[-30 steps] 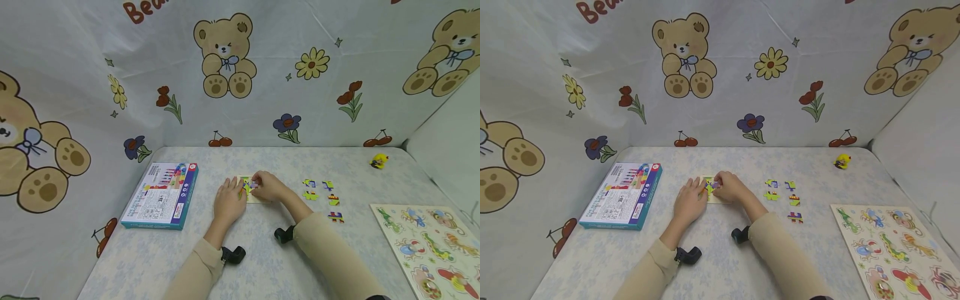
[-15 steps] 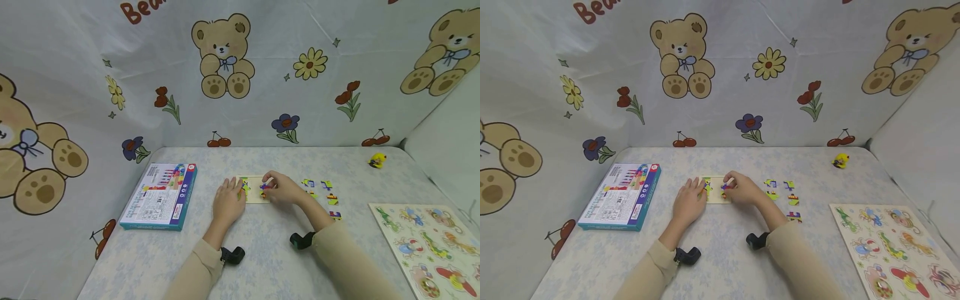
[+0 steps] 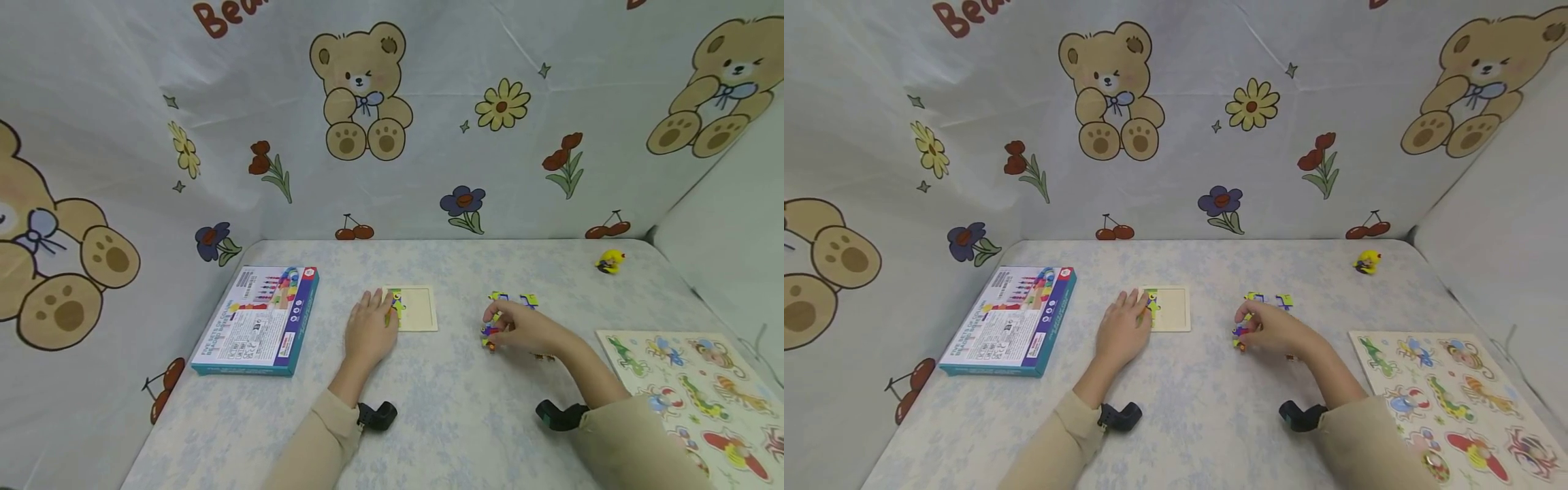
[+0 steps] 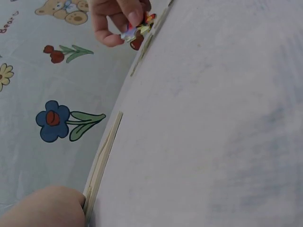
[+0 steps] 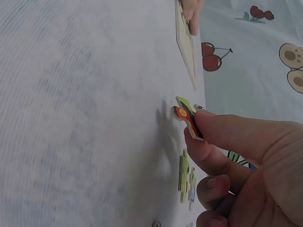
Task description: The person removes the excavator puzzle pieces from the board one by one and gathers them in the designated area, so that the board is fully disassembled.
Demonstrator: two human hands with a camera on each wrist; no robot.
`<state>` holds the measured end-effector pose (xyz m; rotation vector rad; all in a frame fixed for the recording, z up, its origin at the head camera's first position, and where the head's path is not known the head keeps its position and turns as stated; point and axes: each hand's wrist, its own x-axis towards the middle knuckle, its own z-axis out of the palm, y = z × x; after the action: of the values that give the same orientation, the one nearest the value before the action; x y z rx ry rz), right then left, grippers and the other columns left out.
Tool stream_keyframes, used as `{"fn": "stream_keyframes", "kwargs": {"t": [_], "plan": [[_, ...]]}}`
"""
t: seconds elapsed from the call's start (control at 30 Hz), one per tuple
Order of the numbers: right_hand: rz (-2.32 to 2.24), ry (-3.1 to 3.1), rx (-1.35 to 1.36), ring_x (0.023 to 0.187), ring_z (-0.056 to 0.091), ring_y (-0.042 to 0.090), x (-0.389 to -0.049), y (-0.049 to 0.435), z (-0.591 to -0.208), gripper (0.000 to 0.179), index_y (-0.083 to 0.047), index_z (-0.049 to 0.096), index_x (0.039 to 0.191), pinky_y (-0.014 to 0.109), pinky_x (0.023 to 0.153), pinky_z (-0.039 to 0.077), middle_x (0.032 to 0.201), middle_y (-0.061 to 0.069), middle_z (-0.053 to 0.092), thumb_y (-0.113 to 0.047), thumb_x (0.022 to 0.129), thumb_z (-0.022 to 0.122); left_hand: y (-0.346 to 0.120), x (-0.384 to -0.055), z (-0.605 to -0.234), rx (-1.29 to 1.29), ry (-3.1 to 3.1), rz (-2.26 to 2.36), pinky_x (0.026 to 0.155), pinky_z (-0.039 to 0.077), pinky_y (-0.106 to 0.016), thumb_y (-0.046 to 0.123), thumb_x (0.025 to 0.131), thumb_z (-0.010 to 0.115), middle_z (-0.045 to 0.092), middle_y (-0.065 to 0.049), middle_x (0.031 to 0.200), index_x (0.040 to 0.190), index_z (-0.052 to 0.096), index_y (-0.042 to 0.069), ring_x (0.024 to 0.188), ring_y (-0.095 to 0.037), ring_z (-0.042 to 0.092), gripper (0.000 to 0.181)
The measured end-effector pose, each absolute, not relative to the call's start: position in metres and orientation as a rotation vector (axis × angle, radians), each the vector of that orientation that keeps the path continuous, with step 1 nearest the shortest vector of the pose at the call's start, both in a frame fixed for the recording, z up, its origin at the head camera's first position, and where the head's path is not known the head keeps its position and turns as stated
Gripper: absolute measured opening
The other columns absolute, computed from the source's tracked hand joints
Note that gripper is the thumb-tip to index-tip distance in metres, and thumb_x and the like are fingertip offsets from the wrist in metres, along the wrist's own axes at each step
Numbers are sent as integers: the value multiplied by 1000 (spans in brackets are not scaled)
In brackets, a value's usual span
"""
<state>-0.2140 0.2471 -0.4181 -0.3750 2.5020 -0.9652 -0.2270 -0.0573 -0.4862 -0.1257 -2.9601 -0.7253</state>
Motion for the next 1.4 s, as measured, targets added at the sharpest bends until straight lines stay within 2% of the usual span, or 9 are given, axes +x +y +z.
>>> {"fn": "stream_keyframes", "kwargs": {"t": [0.17,0.33,0.47,0.7,0.9,1.23,1.4], "plan": [[-945,2493,-331,52,42,14,-206,265,-419,26,-11,55,113,24,42,36,84,5,62,-12,91,69,-58,-228,-486,-124,-2965,-724,126,18,-47,39,104,37,33,-2,161,151,43,23,154,-27,21,50],[-876,2558,-329,66,51,16,-203,270,-422,28,-12,57,111,28,56,45,89,4,62,-16,89,73,-58,-227,-486,-122,-2968,-714,126,17,-47,39,104,38,33,-2,161,151,43,23,154,-26,20,50],[-804,2634,-365,78,54,17,-200,268,-424,26,-13,60,108,30,68,45,92,3,62,-17,88,75,-57,-227,-485,-121,-2968,-719,126,17,-47,39,104,38,33,-2,161,151,44,23,154,-26,21,50],[-675,2712,-387,81,54,16,-196,264,-422,25,-14,64,108,31,70,45,91,0,61,-17,86,76,-58,-226,-486,-125,-2959,-743,126,18,-47,39,104,38,34,-3,161,151,44,23,153,-27,22,50],[-583,2776,-388,81,53,16,-195,262,-419,33,-14,66,110,31,68,45,95,2,61,-26,83,80,-58,-227,-486,-127,-2951,-734,126,18,-47,38,103,40,35,-3,161,151,44,22,153,-27,23,50],[-869,2726,-421,60,45,15,-215,241,-417,24,-11,63,114,28,53,43,93,4,57,-22,94,68,-60,-228,-487,-128,-2934,-785,126,17,-46,38,104,39,35,-2,161,153,41,21,153,-27,22,52],[-921,2713,-399,64,48,18,-233,213,-421,25,-12,64,116,30,54,44,96,6,57,-22,94,68,-59,-228,-486,-99,-2925,-818,127,15,-46,39,104,37,32,-5,162,153,39,14,154,-26,19,55]]}}
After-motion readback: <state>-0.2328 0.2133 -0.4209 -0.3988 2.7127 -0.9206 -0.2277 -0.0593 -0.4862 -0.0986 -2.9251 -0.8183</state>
